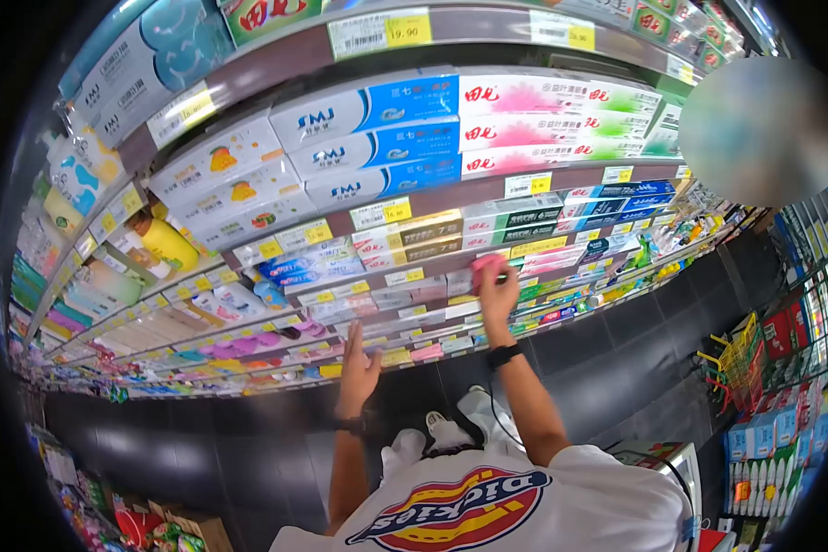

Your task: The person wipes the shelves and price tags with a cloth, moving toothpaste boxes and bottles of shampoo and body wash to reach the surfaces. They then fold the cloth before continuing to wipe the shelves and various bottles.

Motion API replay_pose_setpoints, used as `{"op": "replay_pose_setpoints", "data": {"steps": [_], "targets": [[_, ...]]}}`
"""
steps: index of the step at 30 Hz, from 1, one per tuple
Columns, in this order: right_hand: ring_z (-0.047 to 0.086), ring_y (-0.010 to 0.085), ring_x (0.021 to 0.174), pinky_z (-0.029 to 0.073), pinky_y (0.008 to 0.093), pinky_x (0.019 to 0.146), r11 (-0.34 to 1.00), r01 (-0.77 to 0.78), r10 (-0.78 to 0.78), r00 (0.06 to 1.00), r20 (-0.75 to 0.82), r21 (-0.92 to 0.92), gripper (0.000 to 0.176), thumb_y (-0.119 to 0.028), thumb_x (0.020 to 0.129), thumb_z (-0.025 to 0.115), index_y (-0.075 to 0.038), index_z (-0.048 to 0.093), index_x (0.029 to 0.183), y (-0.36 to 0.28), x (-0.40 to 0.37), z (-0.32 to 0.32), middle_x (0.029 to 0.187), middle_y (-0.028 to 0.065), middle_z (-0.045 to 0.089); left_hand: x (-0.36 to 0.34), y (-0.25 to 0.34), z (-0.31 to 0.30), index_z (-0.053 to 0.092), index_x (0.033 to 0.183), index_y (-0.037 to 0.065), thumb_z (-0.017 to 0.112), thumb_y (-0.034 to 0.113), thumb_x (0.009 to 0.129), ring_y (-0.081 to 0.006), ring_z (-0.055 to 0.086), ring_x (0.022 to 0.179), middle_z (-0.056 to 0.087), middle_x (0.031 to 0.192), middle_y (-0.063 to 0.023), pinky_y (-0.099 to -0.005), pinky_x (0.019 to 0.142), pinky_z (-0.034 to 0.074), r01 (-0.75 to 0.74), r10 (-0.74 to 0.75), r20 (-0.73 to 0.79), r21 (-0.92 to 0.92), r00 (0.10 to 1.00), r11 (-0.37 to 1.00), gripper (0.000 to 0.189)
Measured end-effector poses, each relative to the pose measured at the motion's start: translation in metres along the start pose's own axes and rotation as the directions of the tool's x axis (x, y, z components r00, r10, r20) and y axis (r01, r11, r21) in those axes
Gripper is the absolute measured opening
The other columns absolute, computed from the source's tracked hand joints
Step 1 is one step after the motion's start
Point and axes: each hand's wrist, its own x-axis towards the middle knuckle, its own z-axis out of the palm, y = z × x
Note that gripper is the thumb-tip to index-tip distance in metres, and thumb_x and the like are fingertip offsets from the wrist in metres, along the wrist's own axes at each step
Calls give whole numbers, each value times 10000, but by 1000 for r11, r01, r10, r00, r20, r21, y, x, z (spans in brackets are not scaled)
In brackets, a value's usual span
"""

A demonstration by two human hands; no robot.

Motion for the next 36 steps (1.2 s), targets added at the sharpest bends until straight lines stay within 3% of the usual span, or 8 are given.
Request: {"op": "replay_pose_setpoints", "data": {"steps": [9, 11, 13, 16, 18, 29, 31, 36], "targets": [[562, 217, 897, 498, 367, 834, 984, 177, -176, 984, 37, -16, 165, -71, 997, 695, -16, 552, 1058, -30, -53, 55, 959, 91, 577, -26, 17, -2, 306, 1714, -35, 697, 363, 1095, -428, 335, 1649, 364, 1753, -298, -469, 1338, 287, 147, -147, 0, 86, 989, 985, 833], [513, 86, 737, 444, 243, 591, 829, -58, -98, 964, 247, 556, 258, 93, 1024, 564, -115, 437, 1110, -21, -79, 87, 1038, 77, 618, -17, 26, -9, 514, 1550, -52, 740, 219, 1047, -495, 426, 1575, 485, 1649, -337, -531, 1321, 318, 27, -22, -87, 64, 996, 998, 614], [544, 134, 791, 476, 269, 648, 741, -210, 30, 959, 281, 638, 263, 140, 1002, 515, -93, 394, 1005, -40, -83, 89, 1031, 118, 673, -12, 4, -19, 443, 1613, -65, 729, 228, 1052, -479, 397, 1596, 453, 1670, -341, -504, 1314, 334, 29, -14, -164, 86, 986, 996, 694], [505, 114, 751, 451, 253, 633, 755, -227, 7, 941, 338, 615, 238, 121, 1012, 531, -87, 416, 1029, -52, -72, 69, 1021, 109, 671, -3, 7, -43, 376, 1663, -78, 722, 240, 1055, -464, 380, 1608, 425, 1696, -329, -474, 1304, 355, 72, -51, -204, 92, 978, 993, 768], [468, 97, 764, 437, 250, 665, 901, 171, -234, 965, 116, 398, 112, 22, 1091, 541, -68, 474, 1098, -53, -49, 52, 1027, 65, 641, 3, 4, -50, 391, 1660, -66, 720, 238, 1053, -462, 383, 1607, 426, 1695, -327, -476, 1298, 364, 62, -31, -247, 118, 968, 991, 755], [501, 124, 864, 471, 294, 817, 951, -56, 70, 997, -37, 303, 93, -25, 1086, 595, -59, 510, 1104, -13, -84, 96, 1019, 22, 562, -3, -49, -90, 442, 1665, 31, 757, 233, 1037, -471, 396, 1602, 438, 1694, -313, -476, 1275, 391, -55, 52, -137, -14, 989, 998, 731], [534, 132, 826, 493, 314, 742, 973, 189, -181, 981, -68, 135, 177, -76, 1037, 704, -48, 569, 1148, -28, -125, 122, 1001, 40, 571, 0, -59, -107, 453, 1657, 35, 764, 221, 1033, -469, 389, 1607, 440, 1695, -310, -474, 1282, 384, -73, 72, -93, -12, 993, 997, 722], [607, 151, 817, 531, 333, 755, 965, -98, 22, 955, 294, 245, 232, 31, 992, 719, -54, 536, 1104, -139, -201, 147, 976, 66, 674, -6, -107, -171, 457, 1648, 40, 750, 200, 1043, -452, 383, 1616, 429, 1705, -309, -462, 1296, 368, -92, 91, -75, 2, 993, 996, 692]]}}
